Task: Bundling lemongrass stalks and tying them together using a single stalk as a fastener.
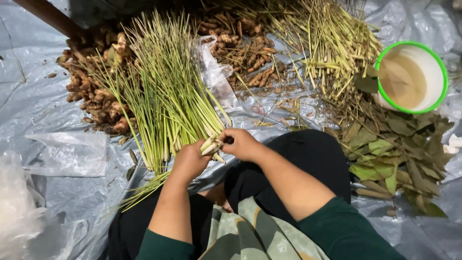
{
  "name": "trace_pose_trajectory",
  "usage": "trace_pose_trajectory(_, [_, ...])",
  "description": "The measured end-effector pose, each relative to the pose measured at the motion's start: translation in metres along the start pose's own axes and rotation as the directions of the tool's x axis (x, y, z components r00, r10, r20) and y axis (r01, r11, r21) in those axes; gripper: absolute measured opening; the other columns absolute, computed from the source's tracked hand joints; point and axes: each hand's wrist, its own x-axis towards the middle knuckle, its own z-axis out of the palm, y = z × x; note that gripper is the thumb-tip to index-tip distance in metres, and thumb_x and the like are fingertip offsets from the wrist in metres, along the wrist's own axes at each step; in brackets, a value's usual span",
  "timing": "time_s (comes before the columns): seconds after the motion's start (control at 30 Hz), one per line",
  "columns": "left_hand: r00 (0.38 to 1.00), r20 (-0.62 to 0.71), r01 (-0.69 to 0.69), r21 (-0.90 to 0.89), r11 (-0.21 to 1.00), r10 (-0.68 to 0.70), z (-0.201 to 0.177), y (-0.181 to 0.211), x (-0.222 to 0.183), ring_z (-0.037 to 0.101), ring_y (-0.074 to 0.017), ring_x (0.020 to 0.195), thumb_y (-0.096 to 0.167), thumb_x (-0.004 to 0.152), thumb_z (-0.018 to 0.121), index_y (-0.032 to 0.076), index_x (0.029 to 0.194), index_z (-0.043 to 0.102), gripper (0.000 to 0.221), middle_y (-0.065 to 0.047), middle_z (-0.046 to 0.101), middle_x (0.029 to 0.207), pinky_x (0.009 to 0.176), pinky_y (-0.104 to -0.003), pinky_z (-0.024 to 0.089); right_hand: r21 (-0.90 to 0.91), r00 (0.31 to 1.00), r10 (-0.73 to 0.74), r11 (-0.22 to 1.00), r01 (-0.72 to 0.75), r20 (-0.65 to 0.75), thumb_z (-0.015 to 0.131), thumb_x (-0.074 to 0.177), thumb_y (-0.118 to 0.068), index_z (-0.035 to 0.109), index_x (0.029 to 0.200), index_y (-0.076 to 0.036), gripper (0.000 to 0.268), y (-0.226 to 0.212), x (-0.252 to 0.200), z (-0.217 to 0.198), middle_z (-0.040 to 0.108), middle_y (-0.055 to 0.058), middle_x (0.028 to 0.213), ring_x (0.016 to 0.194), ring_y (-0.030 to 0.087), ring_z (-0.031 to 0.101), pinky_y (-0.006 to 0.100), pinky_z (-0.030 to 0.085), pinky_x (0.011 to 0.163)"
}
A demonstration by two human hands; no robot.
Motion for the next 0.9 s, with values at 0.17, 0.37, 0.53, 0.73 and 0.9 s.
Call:
trace_pose_trajectory(0.17, [0.998,-0.049,0.021,-0.177,0.984,-0.03,-0.013,0.006,-0.01,0.068,-0.046,0.104,0.036,0.084,0.069,0.018,0.115,0.072,0.036,-0.024,0.075,0.095,0.09,-0.052,0.055,0.778,0.983,0.018,0.608,-0.157,0.184,0.056,0.089,-0.013,0.06,0.084,-0.003,0.011,-0.024,0.005,-0.002,0.049,0.004,0.063,0.065,0.013,0.05,0.029,0.051,0.072])
trace_pose_trajectory(0.37, [0.988,-0.145,0.022,-0.184,0.983,-0.05,-0.006,0.0,-0.008,0.07,-0.0432,0.1,0.034,0.081,0.071,0.021,0.116,0.074,0.037,-0.02,0.076,0.091,0.087,-0.051,0.055,0.855,0.965,-0.03,0.472,-0.215,0.259,0.048,0.081,-0.012,0.066,0.091,0.01,0.031,0.001,0.011,-0.002,0.044,0.013,0.046,0.037,0.012,0.033,0.03,0.045,0.056])
trace_pose_trajectory(0.53, [0.97,-0.239,0.02,-0.101,0.995,-0.044,-0.014,-0.004,-0.012,0.071,-0.041,0.097,0.045,0.084,0.071,0.022,0.109,0.072,0.034,-0.017,0.074,0.088,0.085,-0.05,0.056,0.921,0.989,-0.139,0.39,0.01,0.049,0.052,0.091,0.01,0.065,0.132,-0.008,0.047,-0.023,0.007,-0.02,0.077,0.015,0.11,0.036,0.001,0.044,0.031,0.059,0.065])
trace_pose_trajectory(0.73, [0.954,-0.264,-0.072,0.267,0.961,0.145,0.009,-0.004,-0.009,0.075,-0.038,0.078,0.042,0.078,0.074,0.015,0.093,0.065,0.032,-0.012,0.072,0.076,0.07,-0.049,0.061,0.682,0.924,-0.324,0.724,0.105,0.201,0.084,0.071,0.012,0.032,0.156,-0.009,0.103,-0.045,0.003,-0.014,0.049,0.021,0.138,0.066,0.022,0.073,0.03,0.067,0.052])
trace_pose_trajectory(0.9, [0.92,-0.315,-0.136,0.302,0.943,0.233,0.037,-0.008,-0.001,0.074,-0.039,0.069,0.04,0.084,0.066,0.011,0.087,0.061,0.029,-0.012,0.069,0.07,0.063,-0.051,0.06,0.222,0.954,-0.297,0.929,0.296,-0.028,0.103,0.06,-0.023,0.069,0.131,-0.014,0.079,-0.029,0.005,0.013,0.07,0.005,0.111,0.09,0.014,0.066,0.033,0.058,0.083])
